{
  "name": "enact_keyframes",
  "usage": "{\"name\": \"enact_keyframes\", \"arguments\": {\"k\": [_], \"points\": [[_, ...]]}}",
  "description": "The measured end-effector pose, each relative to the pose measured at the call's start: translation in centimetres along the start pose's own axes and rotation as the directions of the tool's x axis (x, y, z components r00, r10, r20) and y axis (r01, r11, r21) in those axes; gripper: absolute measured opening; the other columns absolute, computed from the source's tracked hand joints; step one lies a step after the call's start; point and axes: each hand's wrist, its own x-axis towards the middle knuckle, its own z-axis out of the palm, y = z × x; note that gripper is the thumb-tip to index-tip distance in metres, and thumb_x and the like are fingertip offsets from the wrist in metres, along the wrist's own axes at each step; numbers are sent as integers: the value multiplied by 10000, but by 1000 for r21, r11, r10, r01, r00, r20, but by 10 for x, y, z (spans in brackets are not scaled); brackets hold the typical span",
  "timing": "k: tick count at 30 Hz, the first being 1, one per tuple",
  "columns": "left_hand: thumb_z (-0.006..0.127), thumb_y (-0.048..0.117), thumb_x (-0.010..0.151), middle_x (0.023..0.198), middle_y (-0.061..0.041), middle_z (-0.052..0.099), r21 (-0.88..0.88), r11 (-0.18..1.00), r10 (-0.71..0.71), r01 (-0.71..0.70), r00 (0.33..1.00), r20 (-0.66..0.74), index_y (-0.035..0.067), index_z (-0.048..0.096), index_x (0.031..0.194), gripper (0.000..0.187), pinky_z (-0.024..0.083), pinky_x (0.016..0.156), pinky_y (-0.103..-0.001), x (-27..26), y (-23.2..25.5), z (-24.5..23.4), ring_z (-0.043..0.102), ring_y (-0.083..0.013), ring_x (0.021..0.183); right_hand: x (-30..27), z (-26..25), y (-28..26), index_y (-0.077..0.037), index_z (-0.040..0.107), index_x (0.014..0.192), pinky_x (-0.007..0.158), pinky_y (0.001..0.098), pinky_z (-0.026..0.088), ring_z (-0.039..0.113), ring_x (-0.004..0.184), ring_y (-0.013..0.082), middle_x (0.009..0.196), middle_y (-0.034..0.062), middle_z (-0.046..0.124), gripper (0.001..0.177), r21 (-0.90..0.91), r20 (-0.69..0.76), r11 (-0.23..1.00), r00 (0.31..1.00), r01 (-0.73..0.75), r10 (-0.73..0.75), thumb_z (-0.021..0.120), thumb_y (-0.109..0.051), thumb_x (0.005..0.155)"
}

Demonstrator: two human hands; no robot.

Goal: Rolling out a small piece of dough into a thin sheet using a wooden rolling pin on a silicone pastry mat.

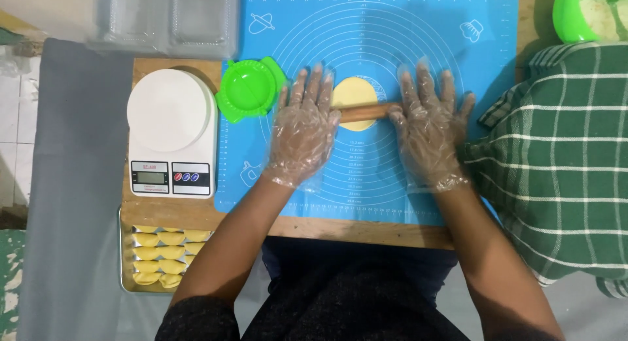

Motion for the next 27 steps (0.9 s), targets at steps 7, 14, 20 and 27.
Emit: {"name": "enact_keyframes", "arguments": {"k": [7, 14, 20, 27], "points": [[641, 240, 993, 1536, -249, 477, -3, 999, 48, -49, 997, -54, 7, 447, 1519, 606, 384, 1156, -580, -20, -5, 37, 456, -396, 1431, -36, -31, -8, -290, 283, 1652, 1158, 767, 80, 146, 1549, 422, 1709, 90, 237, 656, 51, 34, 999, 999, 15, -17, 476, -413, 1037], [605, 140, 1023, 1506, -230, 523, -116, 993, 10, -16, 999, -54, -8, 507, 1477, 487, 336, 1179, -579, -32, -6, 65, 457, -387, 1425, -68, -23, -2, -242, 327, 1652, 1196, 699, 135, 201, 1546, 406, 1678, 118, 311, 603, 7, -65, 997, 995, 82, -81, 414, -418, 1082], [732, 167, 900, 1301, -191, 674, -138, 986, 65, -92, 980, -190, 20, 688, 1250, 382, 437, 1117, -558, -24, -22, 102, 555, -381, 1327, -74, -35, 2, -230, 370, 1627, 1222, 631, 126, 253, 1530, 372, 1651, 114, 348, 581, 64, -30, 996, 997, 66, -65, 344, -459, 1094], [608, 283, 1003, 1462, -185, 559, -63, 991, 118, -121, 992, -53, 36, 584, 1406, 473, 435, 1102, -606, 9, -12, 5, 484, -394, 1384, -29, -23, -2, -228, 340, 1650, 1201, 675, 140, 235, 1536, 404, 1693, 126, 288, 593, 17, -65, 1000, 998, 5, -4, 351, -441, 1097]]}}
